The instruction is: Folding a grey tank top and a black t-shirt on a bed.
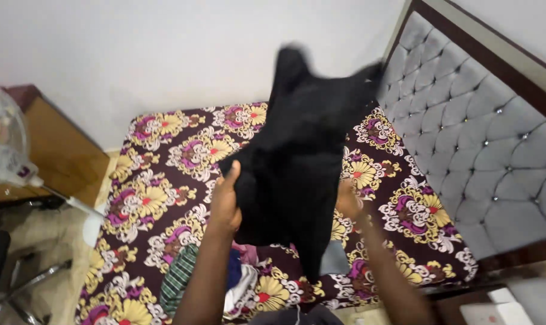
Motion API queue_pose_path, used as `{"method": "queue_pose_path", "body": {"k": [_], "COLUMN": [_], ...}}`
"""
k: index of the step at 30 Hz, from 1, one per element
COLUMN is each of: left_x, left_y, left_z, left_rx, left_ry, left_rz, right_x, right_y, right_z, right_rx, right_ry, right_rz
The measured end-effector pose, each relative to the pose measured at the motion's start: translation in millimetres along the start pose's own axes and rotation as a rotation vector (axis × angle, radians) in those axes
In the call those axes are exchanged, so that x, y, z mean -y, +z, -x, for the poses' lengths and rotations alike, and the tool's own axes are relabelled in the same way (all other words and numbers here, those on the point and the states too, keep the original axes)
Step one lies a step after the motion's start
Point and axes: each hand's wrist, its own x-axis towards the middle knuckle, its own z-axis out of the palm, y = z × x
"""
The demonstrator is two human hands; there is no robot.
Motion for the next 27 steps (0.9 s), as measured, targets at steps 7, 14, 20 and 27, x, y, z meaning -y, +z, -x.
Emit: {"method": "queue_pose_path", "body": {"k": [7,14,20,27], "left_x": [108.7,158.5,121.6,155.6], "left_y": [-162.6,-284.3,-230.1,-176.1], "left_z": [-24.5,-8.9,22.8,17.0], "left_rx": [-0.215,-0.445,-0.419,-0.056], "left_ry": [-0.065,0.001,0.002,0.315], "left_rz": [-0.152,-0.399,-0.349,-1.213], "right_x": [-138.4,-98.5,-37.0,-19.8], "right_y": [-34.3,-101.3,-85.9,-100.1], "right_z": [60.9,91.6,90.2,59.9], "right_rx": [-0.33,-0.624,-0.632,-0.814], "right_ry": [0.665,0.496,0.188,-0.056], "right_rz": [-0.446,-0.169,0.212,0.318]}}
